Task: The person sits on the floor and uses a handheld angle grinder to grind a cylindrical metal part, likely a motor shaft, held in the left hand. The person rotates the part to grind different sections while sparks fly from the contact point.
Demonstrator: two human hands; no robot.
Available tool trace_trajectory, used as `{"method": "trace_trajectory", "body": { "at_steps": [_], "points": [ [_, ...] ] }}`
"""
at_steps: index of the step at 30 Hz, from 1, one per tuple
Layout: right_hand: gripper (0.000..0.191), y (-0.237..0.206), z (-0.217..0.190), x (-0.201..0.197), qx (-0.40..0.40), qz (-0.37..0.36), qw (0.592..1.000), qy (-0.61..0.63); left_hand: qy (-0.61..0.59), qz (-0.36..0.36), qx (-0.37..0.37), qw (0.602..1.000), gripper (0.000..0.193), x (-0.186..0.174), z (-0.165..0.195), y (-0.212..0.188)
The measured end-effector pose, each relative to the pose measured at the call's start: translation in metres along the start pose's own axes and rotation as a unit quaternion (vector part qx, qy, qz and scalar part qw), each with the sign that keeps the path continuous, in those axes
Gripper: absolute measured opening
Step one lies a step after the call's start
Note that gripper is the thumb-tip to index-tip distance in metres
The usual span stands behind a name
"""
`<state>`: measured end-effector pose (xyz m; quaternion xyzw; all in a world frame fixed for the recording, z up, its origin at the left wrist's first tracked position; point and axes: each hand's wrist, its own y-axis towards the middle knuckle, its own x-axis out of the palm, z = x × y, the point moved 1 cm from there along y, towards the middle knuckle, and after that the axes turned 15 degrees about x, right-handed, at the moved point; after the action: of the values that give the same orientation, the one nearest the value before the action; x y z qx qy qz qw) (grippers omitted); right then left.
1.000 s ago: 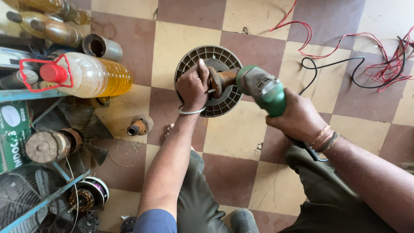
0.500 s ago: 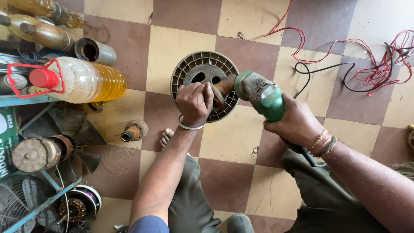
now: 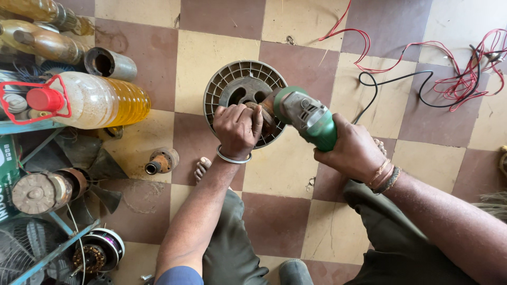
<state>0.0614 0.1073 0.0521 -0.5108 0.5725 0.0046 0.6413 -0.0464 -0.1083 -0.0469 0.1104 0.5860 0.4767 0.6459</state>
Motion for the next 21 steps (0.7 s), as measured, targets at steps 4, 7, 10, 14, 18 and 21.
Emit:
{"method": "trace_trajectory", "body": {
  "at_steps": [4,7,10,14,18,21],
  "points": [
    [0.055,0.01,0.002,-0.002,-0.018,0.032,0.999,0.039,0.001,0.0,-0.015,1.0,0.04,0.001,-0.001,0.001],
    [0.054,0.011,0.004,0.001,-0.028,0.035,0.998,0.042,-0.003,-0.004,-0.024,1.0,0.039,0.002,0.001,0.004],
    [0.054,0.009,0.008,0.004,-0.061,0.044,0.996,0.039,-0.008,-0.009,-0.03,0.999,0.038,0.003,0.003,0.008],
    [0.054,0.019,0.009,0.006,-0.055,0.072,0.995,0.048,-0.012,-0.006,-0.044,0.999,0.036,0.003,0.004,0.011],
    [0.059,0.019,0.015,0.015,-0.07,0.074,0.994,0.03,-0.022,-0.011,-0.067,0.997,0.034,0.006,0.005,0.011],
    [0.06,0.022,0.019,0.015,-0.117,0.095,0.988,0.038,-0.024,-0.019,-0.088,0.996,0.033,0.008,0.003,0.01]
  ]
}}
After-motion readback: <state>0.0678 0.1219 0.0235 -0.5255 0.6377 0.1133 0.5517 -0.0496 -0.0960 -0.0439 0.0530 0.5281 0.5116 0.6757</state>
